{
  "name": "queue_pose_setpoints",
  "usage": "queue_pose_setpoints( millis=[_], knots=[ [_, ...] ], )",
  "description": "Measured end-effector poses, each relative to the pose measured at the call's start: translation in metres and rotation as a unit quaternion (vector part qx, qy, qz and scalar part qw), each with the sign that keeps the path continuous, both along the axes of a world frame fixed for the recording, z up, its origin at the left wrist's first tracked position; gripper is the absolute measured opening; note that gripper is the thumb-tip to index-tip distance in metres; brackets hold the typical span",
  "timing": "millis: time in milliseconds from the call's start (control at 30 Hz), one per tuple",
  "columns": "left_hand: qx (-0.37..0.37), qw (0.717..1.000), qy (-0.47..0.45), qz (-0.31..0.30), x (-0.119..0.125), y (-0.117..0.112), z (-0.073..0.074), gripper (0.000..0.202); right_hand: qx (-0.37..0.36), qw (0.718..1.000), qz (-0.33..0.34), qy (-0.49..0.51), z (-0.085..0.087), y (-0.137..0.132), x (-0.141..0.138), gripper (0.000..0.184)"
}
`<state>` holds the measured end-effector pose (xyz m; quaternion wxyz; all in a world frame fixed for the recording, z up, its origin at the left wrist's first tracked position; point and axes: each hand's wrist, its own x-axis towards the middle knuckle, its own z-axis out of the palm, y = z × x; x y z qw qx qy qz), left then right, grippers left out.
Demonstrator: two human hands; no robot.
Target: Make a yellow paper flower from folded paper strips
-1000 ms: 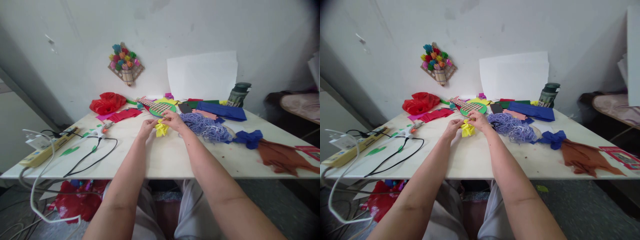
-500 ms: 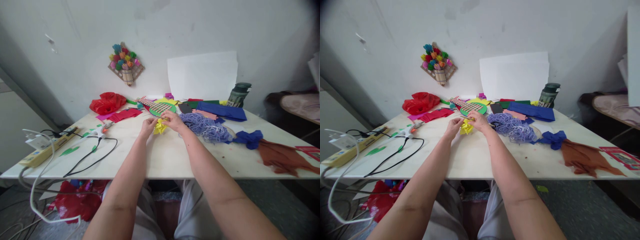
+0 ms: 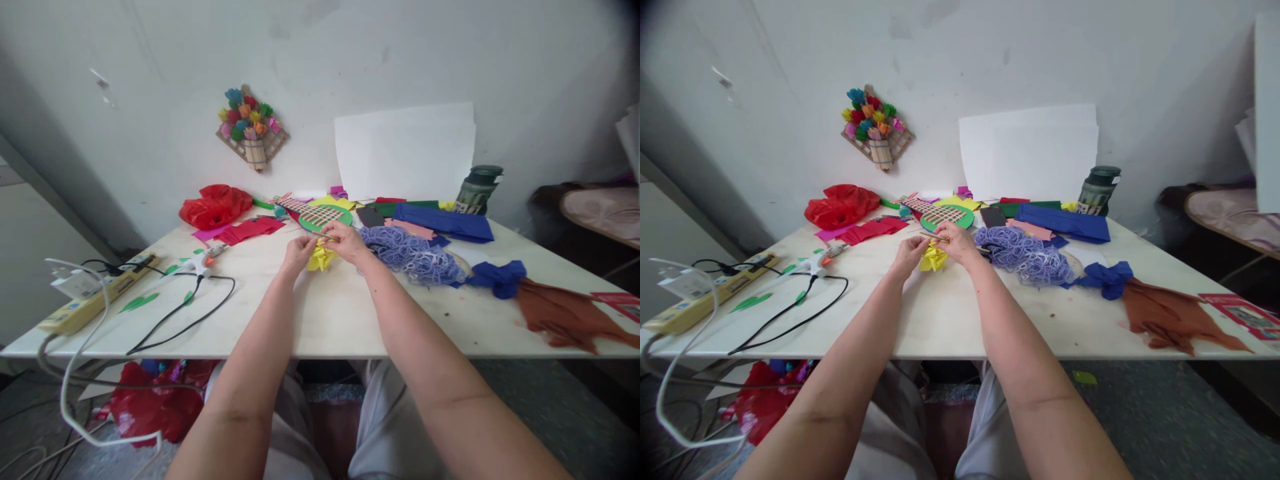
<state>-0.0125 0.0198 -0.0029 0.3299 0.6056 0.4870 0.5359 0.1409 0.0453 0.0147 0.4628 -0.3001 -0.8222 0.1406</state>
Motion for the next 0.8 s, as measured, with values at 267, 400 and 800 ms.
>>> queue_pose_setpoints(
  millis=[267, 400, 800],
  knots=[
    [-0.044, 0.998, -0.03, -0.018, 0.0007, -0.0048, 0.0028, 0.028, -0.04, 0.996, 0.078, 0.015, 0.0023, -0.0005, 0.0034, 0.002],
    [-0.046, 0.997, -0.049, -0.028, 0.0012, -0.0059, 0.0036, 0.028, -0.041, 0.998, 0.055, 0.016, 0.0023, 0.0014, 0.0032, 0.007],
    [-0.088, 0.991, -0.088, -0.052, 0.0031, -0.0078, 0.0043, 0.027, -0.023, 0.999, 0.014, -0.019, 0.0015, 0.0011, 0.0022, 0.017]
  ],
)
